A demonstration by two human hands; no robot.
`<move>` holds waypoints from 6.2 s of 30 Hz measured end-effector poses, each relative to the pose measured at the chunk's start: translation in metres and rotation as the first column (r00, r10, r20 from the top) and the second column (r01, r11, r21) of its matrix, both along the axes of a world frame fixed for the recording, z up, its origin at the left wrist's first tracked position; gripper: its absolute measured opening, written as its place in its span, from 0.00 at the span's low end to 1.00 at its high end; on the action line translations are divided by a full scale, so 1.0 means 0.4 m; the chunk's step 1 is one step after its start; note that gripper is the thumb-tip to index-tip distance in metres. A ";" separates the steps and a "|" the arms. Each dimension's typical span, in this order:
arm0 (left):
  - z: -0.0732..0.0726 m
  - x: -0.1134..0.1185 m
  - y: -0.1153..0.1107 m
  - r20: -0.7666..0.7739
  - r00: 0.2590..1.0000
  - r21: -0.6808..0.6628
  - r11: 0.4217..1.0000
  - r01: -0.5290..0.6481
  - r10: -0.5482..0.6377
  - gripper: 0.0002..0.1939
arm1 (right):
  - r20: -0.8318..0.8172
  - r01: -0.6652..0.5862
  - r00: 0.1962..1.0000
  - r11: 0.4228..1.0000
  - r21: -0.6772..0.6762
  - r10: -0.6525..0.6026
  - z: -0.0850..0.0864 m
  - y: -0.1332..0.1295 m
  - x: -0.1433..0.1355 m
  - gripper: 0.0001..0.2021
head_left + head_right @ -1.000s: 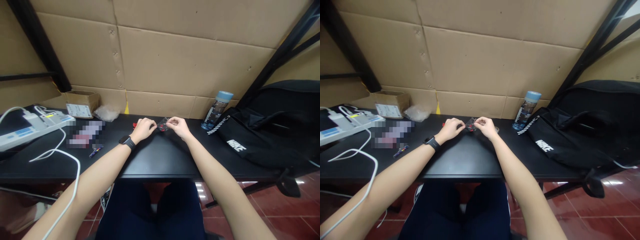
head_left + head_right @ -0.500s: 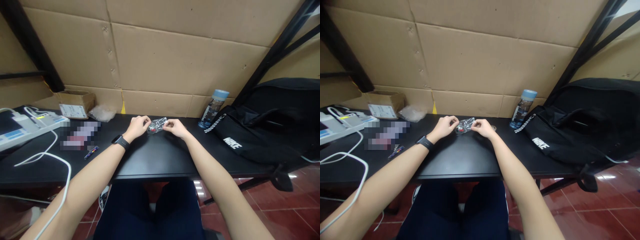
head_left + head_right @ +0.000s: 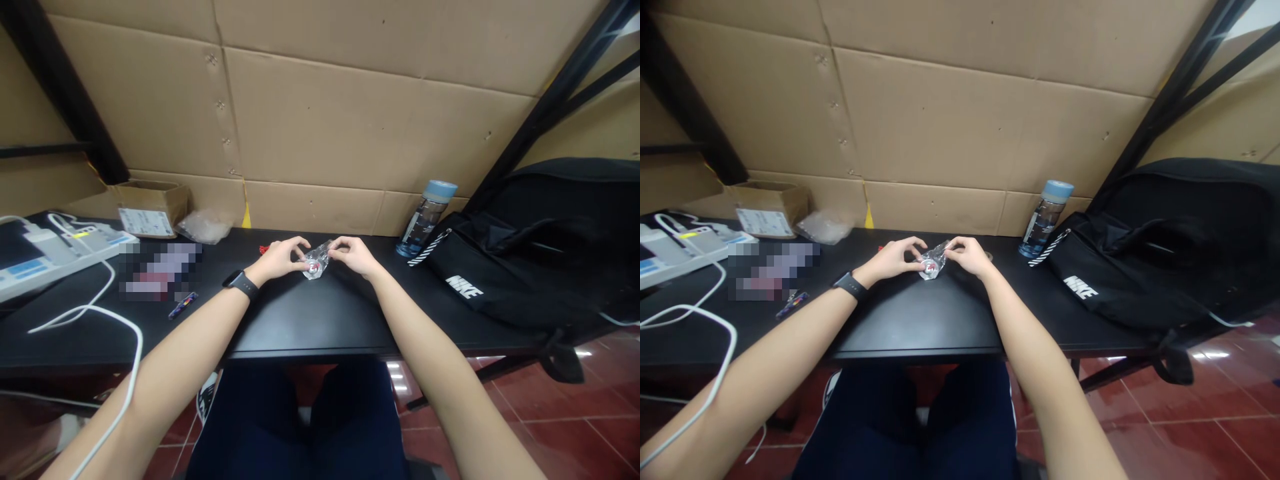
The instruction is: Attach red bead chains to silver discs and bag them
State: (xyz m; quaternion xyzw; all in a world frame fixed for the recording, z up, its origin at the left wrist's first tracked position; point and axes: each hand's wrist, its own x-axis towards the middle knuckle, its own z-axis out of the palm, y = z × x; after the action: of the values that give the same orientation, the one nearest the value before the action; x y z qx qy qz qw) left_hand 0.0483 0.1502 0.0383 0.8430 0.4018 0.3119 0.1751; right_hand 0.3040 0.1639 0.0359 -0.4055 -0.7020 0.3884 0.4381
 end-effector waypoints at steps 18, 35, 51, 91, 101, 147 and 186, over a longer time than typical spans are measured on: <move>-0.042 0.014 0.017 0.060 0.997 -0.190 0.981 0.048 -0.037 0.33 | 0.031 -0.078 0.997 0.997 0.017 0.077 -0.005 0.003 0.002 0.17; -0.005 0.010 0.007 -0.026 0.989 0.190 0.972 -0.140 0.147 0.08 | -0.158 0.026 0.987 0.984 0.177 0.002 0.039 -0.019 -0.003 0.24; -0.036 0.029 0.019 -0.142 0.972 0.344 0.930 -0.131 0.190 0.07 | 0.020 -0.189 0.982 0.964 0.187 0.189 0.018 -0.025 -0.017 0.13; -0.030 0.049 -0.005 -0.271 0.901 0.134 0.940 -0.313 0.339 0.12 | 0.693 0.032 0.713 0.992 0.119 -0.106 -0.009 0.000 -0.002 0.06; -0.036 0.053 -0.011 -0.344 0.936 0.244 0.970 0.018 0.069 0.18 | 0.697 -0.159 0.706 0.931 0.328 -0.125 -0.012 0.000 0.011 0.10; 0.014 0.026 -0.020 -0.077 0.991 0.134 0.986 -0.098 0.108 0.20 | 0.139 -0.129 0.984 0.985 0.113 0.113 -0.001 -0.027 -0.046 0.26; -0.053 -0.236 0.129 -0.018 0.459 -0.183 0.448 -0.875 0.888 0.15 | 0.109 -0.002 0.994 0.998 0.060 -0.005 -0.002 -0.007 -0.008 0.26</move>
State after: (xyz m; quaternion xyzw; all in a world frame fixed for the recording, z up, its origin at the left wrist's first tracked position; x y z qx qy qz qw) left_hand -0.0463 0.2018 0.0170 0.4810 0.7977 0.3563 0.0736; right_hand 0.3008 0.1611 0.0350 -0.4133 -0.7359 0.3443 0.4112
